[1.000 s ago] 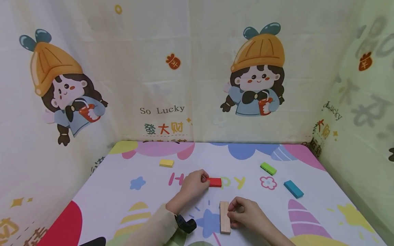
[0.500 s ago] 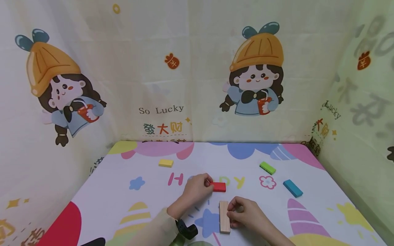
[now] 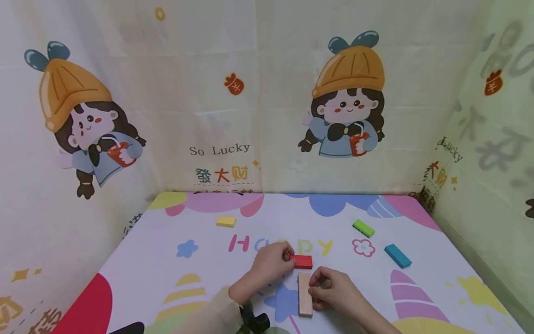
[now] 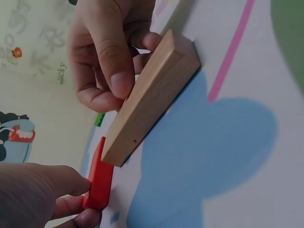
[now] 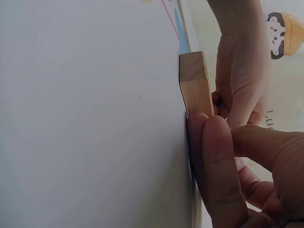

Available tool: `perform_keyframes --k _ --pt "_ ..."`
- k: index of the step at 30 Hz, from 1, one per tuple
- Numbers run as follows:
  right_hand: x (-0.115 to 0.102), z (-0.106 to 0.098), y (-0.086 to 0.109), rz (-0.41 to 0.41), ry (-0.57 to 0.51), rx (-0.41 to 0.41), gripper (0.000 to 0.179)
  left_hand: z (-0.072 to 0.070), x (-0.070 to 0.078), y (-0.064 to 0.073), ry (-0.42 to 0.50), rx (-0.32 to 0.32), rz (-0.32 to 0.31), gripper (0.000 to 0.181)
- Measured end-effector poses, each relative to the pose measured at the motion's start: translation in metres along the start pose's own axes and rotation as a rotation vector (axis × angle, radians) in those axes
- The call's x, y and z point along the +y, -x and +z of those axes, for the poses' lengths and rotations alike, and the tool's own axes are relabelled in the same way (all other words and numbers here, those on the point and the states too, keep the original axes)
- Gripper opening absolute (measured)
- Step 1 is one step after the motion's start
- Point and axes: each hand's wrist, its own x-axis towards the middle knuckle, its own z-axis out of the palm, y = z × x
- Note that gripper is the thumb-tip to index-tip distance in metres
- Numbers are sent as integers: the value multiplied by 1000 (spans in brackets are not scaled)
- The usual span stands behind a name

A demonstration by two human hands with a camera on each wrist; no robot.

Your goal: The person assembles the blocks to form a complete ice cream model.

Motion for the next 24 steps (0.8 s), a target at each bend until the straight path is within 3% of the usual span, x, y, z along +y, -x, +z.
perform_keyframes --k 9,19,24 --pt "-1 1 1 11 -1 7 21 6 2 4 -8 -7 9 11" --pt "-1 0 0 26 28 7 23 4 5 10 -50 -7 43 9" --pt "-2 0 0 32 51 -2 22 3 7 11 -57 -13 32 10"
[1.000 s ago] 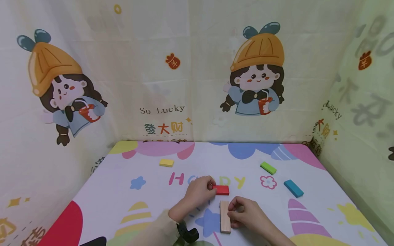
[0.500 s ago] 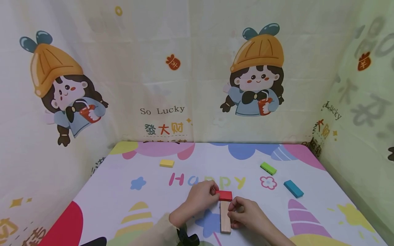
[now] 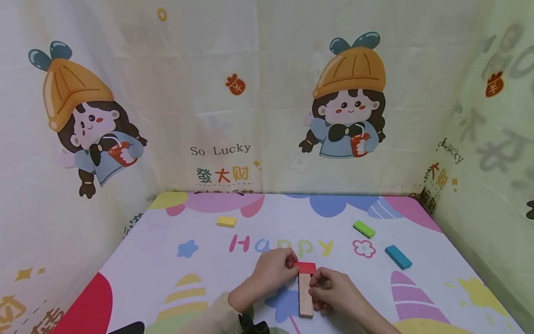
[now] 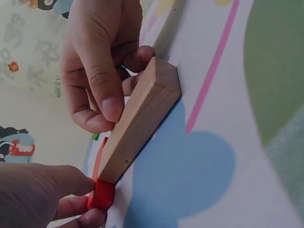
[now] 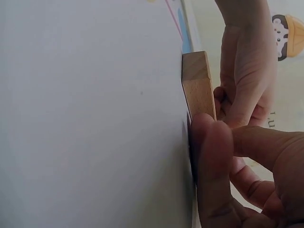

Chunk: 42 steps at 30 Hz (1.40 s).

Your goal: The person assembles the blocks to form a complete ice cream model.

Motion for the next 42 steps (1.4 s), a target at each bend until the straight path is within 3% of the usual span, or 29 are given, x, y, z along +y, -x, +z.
perform_keyframes --k 11,19,24,33,39,42 --pt "-1 0 2 -6 34 5 21 -6 -5 0 31 -3 -10 10" --pt "-3 1 1 16 40 17 22 -10 -20 -4 -49 47 -48 7" --pt "-3 1 1 17 42 21 21 -13 -29 -4 -20 49 -93 8" --pt "-2 3 0 2 35 31 23 -28 -43 -7 -59 87 -78 5" --pt "0 0 0 -68 40 43 44 -40 -57 -10 -122 116 -54 6" --pt "-2 0 0 -59 140 79 56 -45 -64 -11 -158 132 -50 7"
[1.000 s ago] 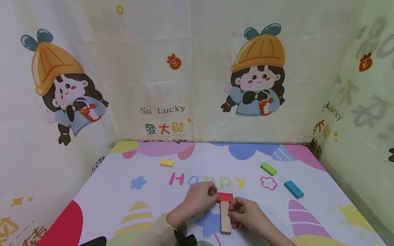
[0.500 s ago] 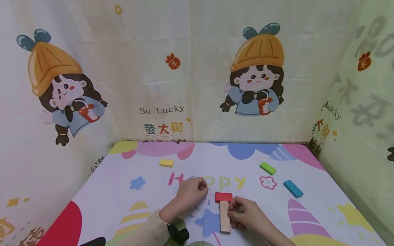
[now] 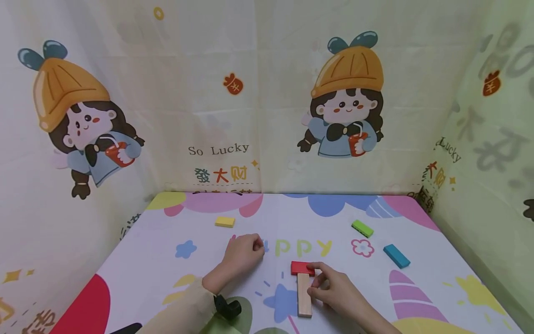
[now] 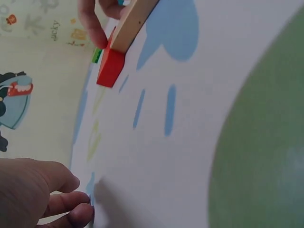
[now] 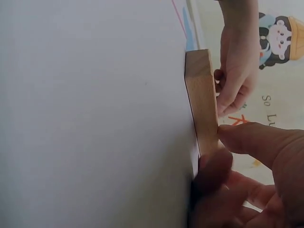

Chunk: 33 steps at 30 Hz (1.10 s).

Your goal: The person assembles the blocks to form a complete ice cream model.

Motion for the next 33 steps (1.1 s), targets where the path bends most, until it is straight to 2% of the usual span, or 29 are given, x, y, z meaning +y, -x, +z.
perform_keyframes --k 5,10,17,26,33 --pt "-6 2 -2 50 222 50 58 -6 -12 -4 -26 -2 -58 8" --pt "-9 3 -4 63 332 61 57 -12 -26 -10 -58 26 -107 9" --pt "-9 5 -4 57 335 62 57 -19 -43 -17 -21 21 -207 9" --pt "-9 6 -4 64 332 56 57 -33 -63 -27 -91 99 -207 8" --pt "-8 4 -3 85 342 59 58 -42 -74 -38 -9 151 -290 11"
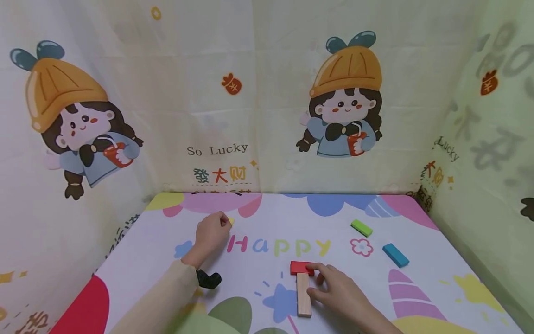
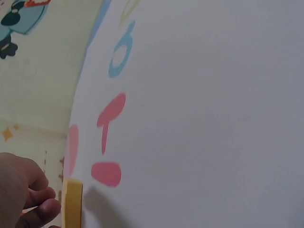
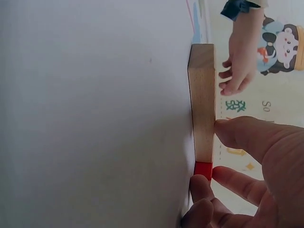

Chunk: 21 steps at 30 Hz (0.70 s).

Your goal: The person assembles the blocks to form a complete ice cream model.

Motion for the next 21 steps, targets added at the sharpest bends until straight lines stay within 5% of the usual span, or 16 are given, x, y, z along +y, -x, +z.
perform_keyframes --k 15,21 --pt "3 -2 -4 -31 -63 -38 56 -4 -20 -25 100 -35 -105 25" --pt "3 -3 -5 -40 -63 -33 55 -2 -26 -31 30 -44 -134 23"
